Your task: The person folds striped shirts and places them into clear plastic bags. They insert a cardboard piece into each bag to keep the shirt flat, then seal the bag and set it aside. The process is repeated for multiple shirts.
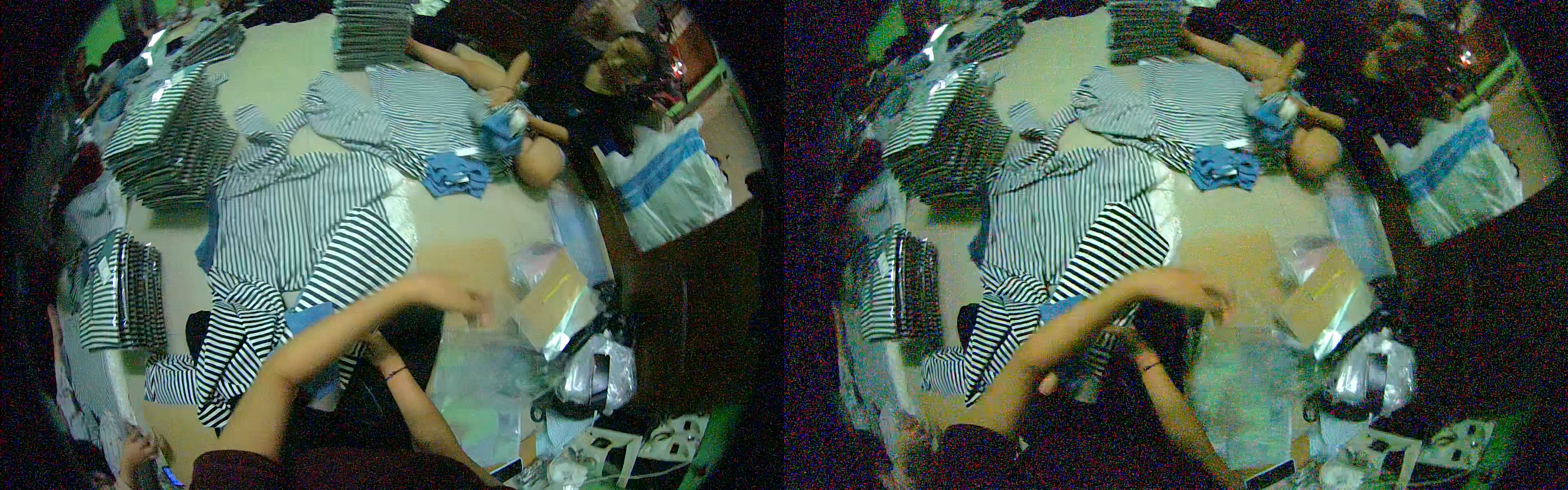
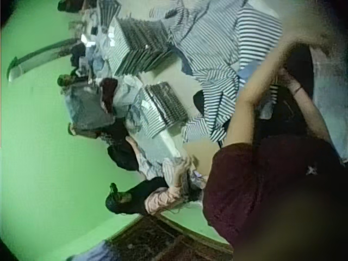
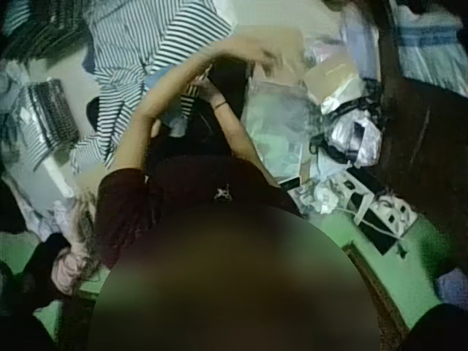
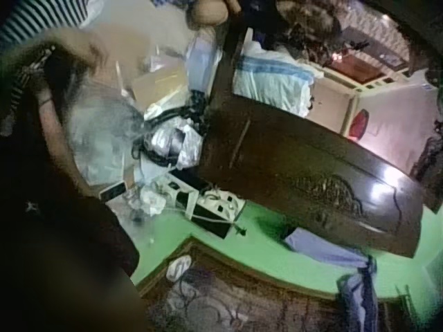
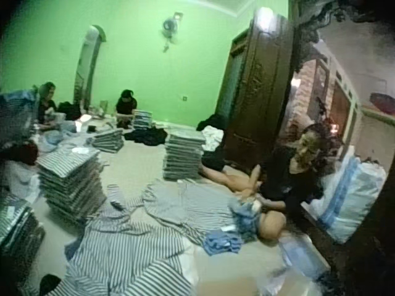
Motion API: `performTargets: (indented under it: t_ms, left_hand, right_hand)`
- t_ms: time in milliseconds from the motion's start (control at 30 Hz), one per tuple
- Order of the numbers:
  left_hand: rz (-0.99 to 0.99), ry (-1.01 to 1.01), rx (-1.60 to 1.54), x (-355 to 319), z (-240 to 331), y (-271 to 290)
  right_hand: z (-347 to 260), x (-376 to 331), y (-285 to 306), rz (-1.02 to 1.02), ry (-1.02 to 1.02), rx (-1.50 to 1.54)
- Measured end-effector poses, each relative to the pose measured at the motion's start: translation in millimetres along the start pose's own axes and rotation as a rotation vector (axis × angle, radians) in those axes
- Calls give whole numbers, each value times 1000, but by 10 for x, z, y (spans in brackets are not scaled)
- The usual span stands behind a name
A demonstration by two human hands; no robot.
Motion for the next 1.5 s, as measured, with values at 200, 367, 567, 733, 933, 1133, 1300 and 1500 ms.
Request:
performTargets:
  t_ms: [200, 367, 567, 733, 933, 1133, 1300, 1500]
  left_hand:
    - [1065, 118, 736, -2240, 1205, 1453]
    - [1387, 86, 1526, -3166, 1677, 1591]
    - [1021, 170, 1791, -3330, 759, 1586]
    - [786, 473, 1675, -3009, -475, 1297]
    - [482, 380, 1716, -2649, -1269, 365]
    - [290, 521, 1464, -2595, -1540, 64]
    - [810, 659, 718, -2647, -1772, 411]
    - [1189, 507, 781, -2675, -1730, 599]
  right_hand:
    - [-297, -24, -187, -124, -295, 695]
    - [-508, -18, -201, 17, -248, 594]
    - [-448, -111, -181, 42, -286, 615]
    - [-439, -330, -36, 149, -193, 471]
    - [-689, -891, 64, 188, -327, 782]
    - [-756, -1128, 365, 399, -324, 602]
    - [-682, -1074, 509, 657, -239, 544]
    - [-833, -1220, 353, 623, -482, 550]
Point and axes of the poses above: each hand's wrist, its own x-axis towards the middle knuckle, its own y-axis out of the back of the hand, z = x × y, the point moved 5 cm from there along x, towards the middle knuckle, and after that the axes turned 4 degrees about -x, right-handed, at the moved point
